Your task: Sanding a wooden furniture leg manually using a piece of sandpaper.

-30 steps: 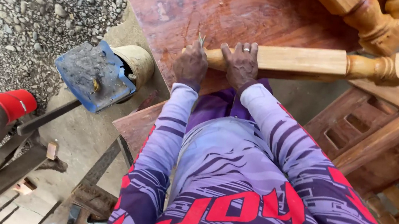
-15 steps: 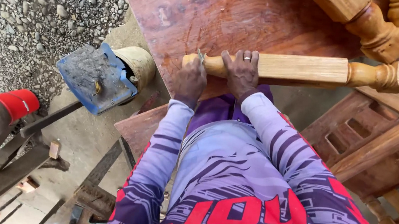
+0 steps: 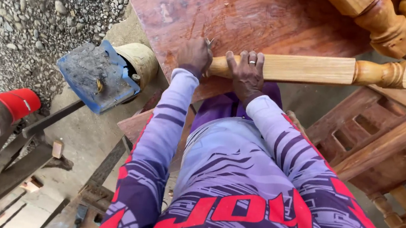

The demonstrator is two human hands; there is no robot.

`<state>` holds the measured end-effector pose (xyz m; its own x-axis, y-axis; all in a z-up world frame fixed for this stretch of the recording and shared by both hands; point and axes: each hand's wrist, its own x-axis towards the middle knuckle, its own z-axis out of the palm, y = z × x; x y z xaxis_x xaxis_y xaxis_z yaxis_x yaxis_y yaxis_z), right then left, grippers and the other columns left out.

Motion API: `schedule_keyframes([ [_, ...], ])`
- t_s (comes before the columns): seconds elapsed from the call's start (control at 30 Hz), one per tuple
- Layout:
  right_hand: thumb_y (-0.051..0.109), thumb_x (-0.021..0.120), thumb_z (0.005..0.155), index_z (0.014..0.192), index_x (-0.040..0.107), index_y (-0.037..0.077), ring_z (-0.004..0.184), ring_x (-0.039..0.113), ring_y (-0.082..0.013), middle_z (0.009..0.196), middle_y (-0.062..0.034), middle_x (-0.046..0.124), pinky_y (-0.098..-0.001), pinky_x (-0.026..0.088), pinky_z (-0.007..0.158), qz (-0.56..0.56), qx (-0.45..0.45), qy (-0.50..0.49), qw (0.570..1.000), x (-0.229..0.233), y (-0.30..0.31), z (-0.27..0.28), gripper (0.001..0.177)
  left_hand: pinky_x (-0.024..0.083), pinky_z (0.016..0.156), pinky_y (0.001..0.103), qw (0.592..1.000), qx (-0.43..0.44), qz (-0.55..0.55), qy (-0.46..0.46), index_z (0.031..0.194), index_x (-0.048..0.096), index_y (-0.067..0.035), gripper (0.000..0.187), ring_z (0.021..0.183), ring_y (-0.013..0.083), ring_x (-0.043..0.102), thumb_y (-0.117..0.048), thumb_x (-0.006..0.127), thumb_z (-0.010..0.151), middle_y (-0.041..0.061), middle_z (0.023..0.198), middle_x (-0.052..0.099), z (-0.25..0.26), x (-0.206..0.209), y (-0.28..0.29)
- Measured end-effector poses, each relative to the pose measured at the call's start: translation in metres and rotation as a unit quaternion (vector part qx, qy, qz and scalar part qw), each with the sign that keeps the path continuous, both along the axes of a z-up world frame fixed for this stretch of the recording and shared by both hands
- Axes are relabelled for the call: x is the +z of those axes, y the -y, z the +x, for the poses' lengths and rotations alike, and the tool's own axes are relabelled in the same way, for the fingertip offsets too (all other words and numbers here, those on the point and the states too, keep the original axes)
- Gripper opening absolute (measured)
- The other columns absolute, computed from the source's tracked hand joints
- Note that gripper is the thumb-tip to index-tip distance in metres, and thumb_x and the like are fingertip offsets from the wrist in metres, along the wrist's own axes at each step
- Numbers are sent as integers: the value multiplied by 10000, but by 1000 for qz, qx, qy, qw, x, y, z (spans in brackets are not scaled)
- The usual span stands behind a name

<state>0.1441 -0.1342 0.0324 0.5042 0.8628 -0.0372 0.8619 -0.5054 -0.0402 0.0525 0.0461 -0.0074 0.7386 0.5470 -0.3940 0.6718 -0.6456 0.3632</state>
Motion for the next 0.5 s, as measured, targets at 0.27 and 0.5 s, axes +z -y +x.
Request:
schedule_keyframes([
  [0.27,197,584,937,1352,630,216,1060,569,-327,1084,-135,607,-527,375,1056,12,21,-1,1000,0,-2,7,418,542,678,586,999,-19,-20,25,960,686,-78,205,736,438,683,-264,601,944,227,797,707,2,34,6],
  [0.5,158,696,819,1291,634,198,1011,593,-351,1000,-162,637,-535,382,993,-50,13,-72,996,6,-22,26,478,576,748,588,986,-27,136,90,1204,655,-107,351,557,342,680,-234,591,883,144,728,714,-35,43,47],
])
